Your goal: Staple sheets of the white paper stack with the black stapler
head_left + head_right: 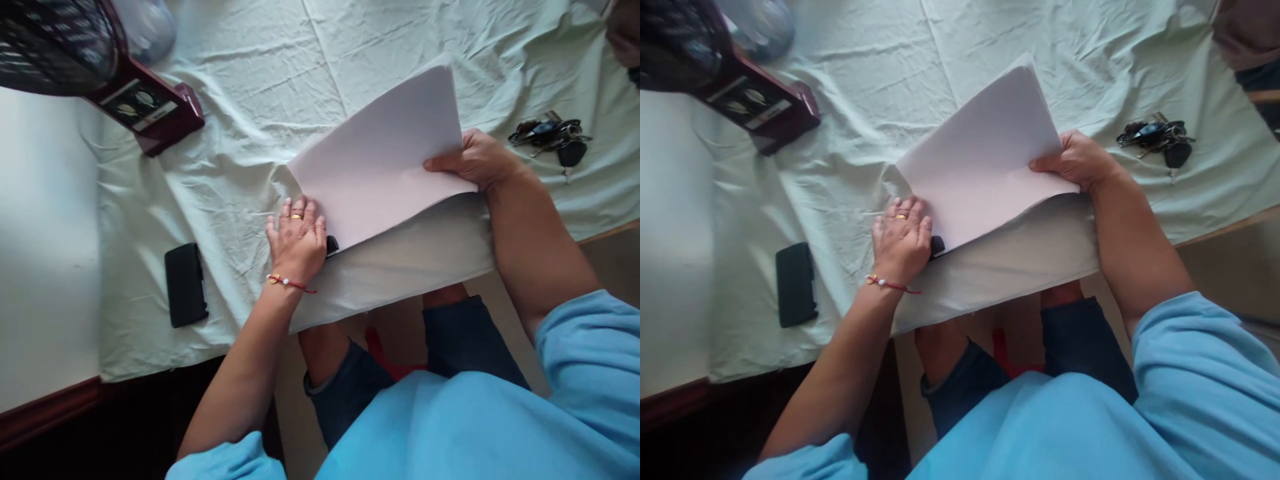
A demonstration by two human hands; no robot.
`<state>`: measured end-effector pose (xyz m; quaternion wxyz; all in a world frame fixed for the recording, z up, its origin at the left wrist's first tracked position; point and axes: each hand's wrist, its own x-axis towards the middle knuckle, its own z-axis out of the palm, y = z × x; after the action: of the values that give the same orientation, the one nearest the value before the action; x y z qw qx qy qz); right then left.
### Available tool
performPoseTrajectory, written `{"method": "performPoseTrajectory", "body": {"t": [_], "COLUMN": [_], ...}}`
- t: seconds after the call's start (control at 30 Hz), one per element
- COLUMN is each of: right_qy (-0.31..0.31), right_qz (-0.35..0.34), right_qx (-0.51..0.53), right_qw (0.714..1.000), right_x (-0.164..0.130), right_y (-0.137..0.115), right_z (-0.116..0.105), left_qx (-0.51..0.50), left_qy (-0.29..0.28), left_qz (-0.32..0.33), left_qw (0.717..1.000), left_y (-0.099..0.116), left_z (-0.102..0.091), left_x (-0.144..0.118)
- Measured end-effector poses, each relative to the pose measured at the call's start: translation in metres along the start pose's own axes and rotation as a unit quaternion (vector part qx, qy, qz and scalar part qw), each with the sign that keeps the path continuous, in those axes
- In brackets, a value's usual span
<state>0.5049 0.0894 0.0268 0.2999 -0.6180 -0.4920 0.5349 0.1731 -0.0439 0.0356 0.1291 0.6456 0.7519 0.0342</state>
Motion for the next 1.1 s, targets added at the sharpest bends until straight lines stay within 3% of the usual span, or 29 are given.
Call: {"method": "performPoseTrajectory", "body": {"t": [0.1, 0.2, 0.4, 0.5, 0.73, 0.9, 0.97, 1.1], "right_qy": [0.001, -0.012, -0.045, -0.053, -0.071, -0.058, -0.05, -0.017], "right_qz": [0.007, 0.001, 0.002, 0.005, -0.016, -0.047, -0.052, -0.06], "right_qx": [-0.01, 0.004, 0.046, 0.052, 0.045, 0.067, 0.064, 0.061], "right_qw": [1.0, 1.0, 0.998, 0.997, 0.996, 0.995, 0.995, 0.996], "right_x": [0.002, 0.003, 0.005, 0.005, 0.006, 0.012, 0.012, 0.006], "right_y": [0.001, 0.002, 0.007, 0.008, 0.01, 0.021, 0.023, 0.02], "right_z": [0.0, 0.001, 0.002, 0.003, 0.004, 0.005, 0.004, 0.004], "left_qx": [-0.007, -0.031, -0.078, -0.084, -0.096, -0.183, -0.267, -0.438], "left_qy": [0.007, 0.065, 0.156, 0.11, 0.093, 0.115, 0.109, 0.057], "left_qz": [-0.002, -0.009, -0.014, -0.031, -0.052, -0.041, -0.073, -0.137], "left_qw": [1.0, 0.997, 0.985, 0.99, 0.99, 0.976, 0.955, 0.886], "left_y": [-0.001, -0.01, -0.056, -0.072, -0.043, -0.036, -0.037, -0.037], "left_z": [0.001, 0.007, 0.015, 0.012, 0.007, 0.001, -0.002, -0.011], "left_x": [-0.001, -0.004, 0.003, 0.014, 0.015, 0.008, 0.006, 0.006]}}
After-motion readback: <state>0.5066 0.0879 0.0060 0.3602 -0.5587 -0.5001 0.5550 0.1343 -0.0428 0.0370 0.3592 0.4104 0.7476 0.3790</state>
